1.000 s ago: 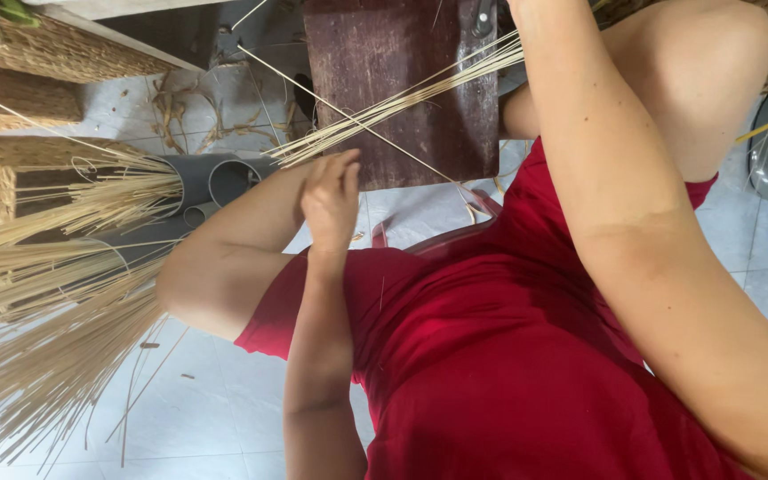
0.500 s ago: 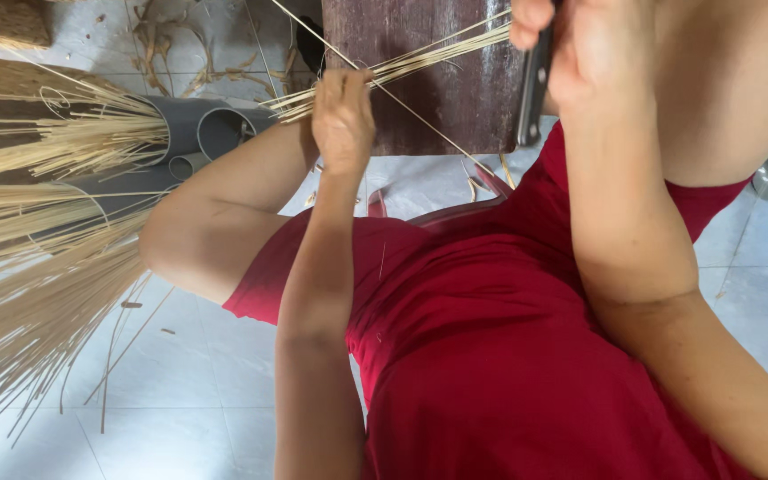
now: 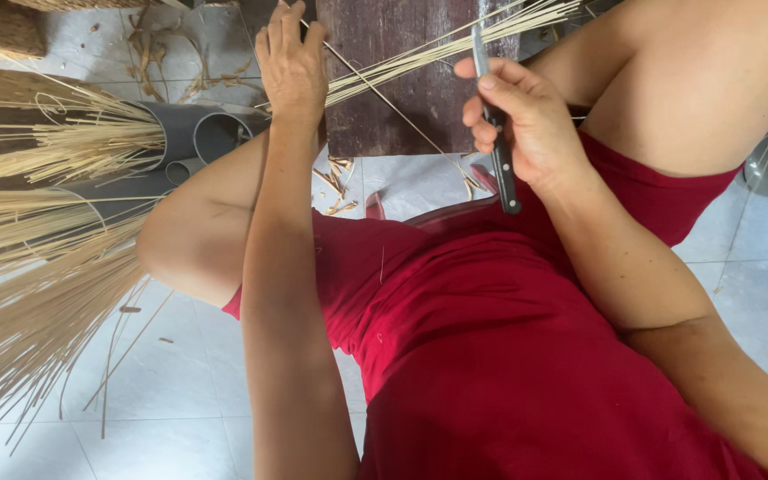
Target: The person sits holding a small knife and pulls thin bamboo strips against the blade to shave and split them into finer strands, placing finished strips with a growing pile of bamboo sticks beside them and reaching for new strips one at a time.
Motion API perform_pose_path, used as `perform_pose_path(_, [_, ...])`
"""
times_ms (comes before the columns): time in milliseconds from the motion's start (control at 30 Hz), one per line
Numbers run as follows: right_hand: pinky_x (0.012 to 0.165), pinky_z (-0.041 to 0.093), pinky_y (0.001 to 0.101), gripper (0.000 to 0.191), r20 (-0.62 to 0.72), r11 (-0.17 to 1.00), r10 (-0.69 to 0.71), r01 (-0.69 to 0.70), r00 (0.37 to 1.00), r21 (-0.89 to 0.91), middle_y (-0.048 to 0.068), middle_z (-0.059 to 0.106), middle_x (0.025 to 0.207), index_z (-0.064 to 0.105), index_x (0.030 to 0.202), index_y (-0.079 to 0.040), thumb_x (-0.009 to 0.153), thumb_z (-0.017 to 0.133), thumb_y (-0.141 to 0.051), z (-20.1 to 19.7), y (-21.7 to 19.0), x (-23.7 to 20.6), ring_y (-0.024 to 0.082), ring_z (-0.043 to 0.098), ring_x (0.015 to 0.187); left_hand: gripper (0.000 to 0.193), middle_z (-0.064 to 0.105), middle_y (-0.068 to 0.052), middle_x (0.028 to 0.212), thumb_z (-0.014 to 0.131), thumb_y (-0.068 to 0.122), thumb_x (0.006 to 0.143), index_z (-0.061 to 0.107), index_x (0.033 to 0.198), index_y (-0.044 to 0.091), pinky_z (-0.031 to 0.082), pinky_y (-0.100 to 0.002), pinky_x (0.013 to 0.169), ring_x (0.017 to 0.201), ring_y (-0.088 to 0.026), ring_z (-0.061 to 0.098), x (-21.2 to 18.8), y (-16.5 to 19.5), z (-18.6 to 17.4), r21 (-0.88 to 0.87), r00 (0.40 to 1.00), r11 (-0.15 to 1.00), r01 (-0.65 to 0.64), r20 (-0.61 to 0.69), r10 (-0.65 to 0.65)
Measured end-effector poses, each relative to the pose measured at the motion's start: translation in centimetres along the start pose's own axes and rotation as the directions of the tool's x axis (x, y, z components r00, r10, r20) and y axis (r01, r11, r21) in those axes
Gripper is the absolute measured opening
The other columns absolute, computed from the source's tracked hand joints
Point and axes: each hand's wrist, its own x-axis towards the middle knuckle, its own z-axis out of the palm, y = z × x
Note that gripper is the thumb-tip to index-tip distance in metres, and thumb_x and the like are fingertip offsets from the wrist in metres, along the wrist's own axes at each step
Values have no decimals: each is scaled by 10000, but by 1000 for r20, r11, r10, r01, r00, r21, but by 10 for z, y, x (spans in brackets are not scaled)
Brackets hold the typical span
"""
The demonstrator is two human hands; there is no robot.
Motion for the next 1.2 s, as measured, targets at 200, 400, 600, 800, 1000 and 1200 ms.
perform_pose_path(200, [534,459,252,232,-7,995,82,-82,997,-59,72,667,814,653,1275,-27,1084,579,-138,1,14,11,96,547,582,176,565,-95,1384,783,119,925,658,1047,140,322,-612,1104,1368,-332,462,1,-4,0,40,993,992,-117,38,116])
perform_pose_path(400, [541,473,258,234,2,997,63,-62,998,-39,73,665,821,644,1281,-23,1090,573,-139,-2,15,13,98,560,591,139,675,-92,1128,703,43,928,633,1008,132,296,-626,1132,1205,-265,619,-4,-16,-17,47,994,993,-105,47,103])
perform_pose_path(600, [537,473,245,258,4,993,90,-89,996,-80,70,672,822,653,1297,-32,1080,569,-143,0,19,13,90,575,599,205,697,2,910,684,11,934,725,1045,179,332,-562,1115,907,-216,666,-22,-32,-59,-4,995,996,-92,47,92])
perform_pose_path(800, [546,495,240,272,12,999,23,-23,1000,-29,84,683,836,654,1284,0,1112,527,-168,9,13,2,104,589,609,75,708,-121,964,713,23,1018,749,1080,45,512,-421,807,906,-316,661,-39,-23,-119,-261,984,949,179,30,-178])
perform_pose_path(1000, [607,487,226,409,269,920,-60,158,961,-359,82,689,888,549,1482,7,1107,506,-149,31,1,-18,87,573,667,100,758,-100,909,721,80,1037,729,1112,14,552,-289,702,792,-135,681,-48,48,-140,-618,921,710,336,59,-385])
perform_pose_path(1200, [607,484,217,469,361,881,-119,266,925,-391,76,686,858,408,1564,-45,1111,495,-124,44,-12,-34,77,559,646,109,718,-65,783,682,119,1035,736,1097,48,515,-233,604,703,-63,674,-61,108,-157,-657,838,525,542,372,-399])
